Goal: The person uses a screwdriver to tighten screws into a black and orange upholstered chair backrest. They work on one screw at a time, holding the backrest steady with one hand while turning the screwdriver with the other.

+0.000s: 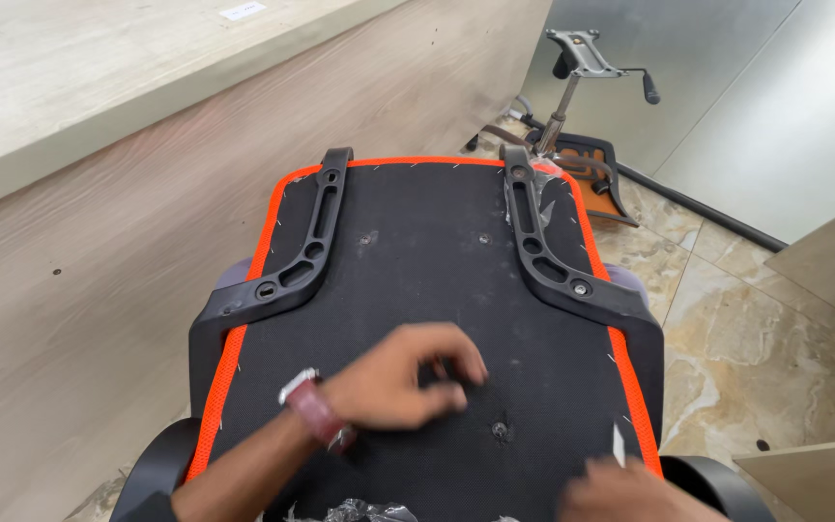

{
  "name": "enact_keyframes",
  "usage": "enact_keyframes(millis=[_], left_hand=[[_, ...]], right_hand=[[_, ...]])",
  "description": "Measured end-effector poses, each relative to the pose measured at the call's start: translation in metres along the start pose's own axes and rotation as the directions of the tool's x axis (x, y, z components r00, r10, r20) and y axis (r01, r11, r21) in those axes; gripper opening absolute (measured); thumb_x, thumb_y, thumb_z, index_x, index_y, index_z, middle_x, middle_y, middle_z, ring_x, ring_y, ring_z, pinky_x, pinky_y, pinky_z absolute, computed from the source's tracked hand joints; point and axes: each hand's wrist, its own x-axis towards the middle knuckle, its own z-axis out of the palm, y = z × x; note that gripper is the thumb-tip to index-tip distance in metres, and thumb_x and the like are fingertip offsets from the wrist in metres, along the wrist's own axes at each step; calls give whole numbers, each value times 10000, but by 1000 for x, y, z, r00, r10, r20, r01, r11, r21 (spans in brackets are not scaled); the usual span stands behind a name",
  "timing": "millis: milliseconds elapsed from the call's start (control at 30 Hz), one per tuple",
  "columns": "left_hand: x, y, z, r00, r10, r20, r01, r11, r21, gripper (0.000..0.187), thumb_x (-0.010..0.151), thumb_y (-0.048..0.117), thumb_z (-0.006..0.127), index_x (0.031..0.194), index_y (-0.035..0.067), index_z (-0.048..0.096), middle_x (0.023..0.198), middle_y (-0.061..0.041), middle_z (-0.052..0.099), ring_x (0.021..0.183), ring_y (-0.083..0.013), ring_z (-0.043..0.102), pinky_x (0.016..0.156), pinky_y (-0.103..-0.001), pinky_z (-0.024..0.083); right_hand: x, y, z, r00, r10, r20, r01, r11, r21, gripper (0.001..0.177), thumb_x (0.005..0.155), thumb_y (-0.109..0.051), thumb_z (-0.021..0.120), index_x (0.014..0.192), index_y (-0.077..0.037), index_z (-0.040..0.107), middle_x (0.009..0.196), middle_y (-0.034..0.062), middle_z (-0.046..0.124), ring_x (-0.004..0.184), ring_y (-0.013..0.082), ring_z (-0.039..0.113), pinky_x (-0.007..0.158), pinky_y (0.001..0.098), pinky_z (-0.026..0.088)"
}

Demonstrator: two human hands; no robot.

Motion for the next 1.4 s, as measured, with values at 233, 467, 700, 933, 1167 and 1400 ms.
enact_keyframes(millis=[233, 467, 700, 933, 1167, 1400], left_hand=[[58, -29, -9, 934, -81, -349, 185, 943, 276, 417, 768, 99, 801, 1170, 59, 694, 1119, -76, 714, 948, -214, 687, 836, -354, 565], [124, -47, -1, 853, 6, -522, 174, 940, 294, 413, 783, 56, 789, 1189, 30, 721, 1035, -156, 719, 920, -256, 718, 843, -375, 578], [127, -64, -10, 775, -147, -615, 286, 949, 134, 161, 841, 47, 766, 996, 1, 777, 912, -144, 794, 836, -218, 785, 777, -343, 603], [113, -69, 6, 807, -76, -586, 214, 962, 169, 251, 839, 62, 773, 1088, 38, 760, 926, -119, 770, 824, -223, 756, 774, -357, 583], [107, -73, 18, 786, 100, -610, 202, 891, 406, 297, 800, 90, 828, 1094, 79, 785, 868, -81, 681, 827, -260, 640, 760, -413, 516], [106, -73, 14, 790, -37, -612, 237, 939, 250, 404, 732, 45, 819, 1128, 109, 769, 947, -37, 700, 808, -200, 674, 776, -335, 558]], right_hand=[[56, -6, -87, 591, -56, -805, 278, 951, 138, 262, 777, -72, 815, 1026, -88, 733, 1175, 67, 675, 1085, 221, 692, 885, 386, 573], [118, 22, -139, 432, 489, -758, 593, 480, 647, 256, 913, -117, 759, 1114, -15, 637, 981, 60, 731, 937, 151, 740, 758, 302, 602], [154, 42, -155, 491, 567, -662, 504, 435, 746, 542, 925, -154, 752, 1350, -44, 434, 1074, 103, 661, 941, 200, 726, 703, 341, 630], [144, 62, -135, 529, 560, -638, 443, 459, 770, 653, 929, -125, 703, 1454, -58, 321, 1055, 133, 681, 897, 250, 754, 702, 386, 662], [121, 86, -118, 602, 442, -665, 443, 508, 739, 674, 911, -148, 729, 1462, -78, 347, 1089, 125, 697, 928, 221, 758, 725, 361, 678], [139, 75, -114, 346, 517, -783, 374, 689, 620, 587, 903, -167, 812, 1333, -14, 444, 1032, 147, 723, 868, 206, 753, 667, 344, 650]])
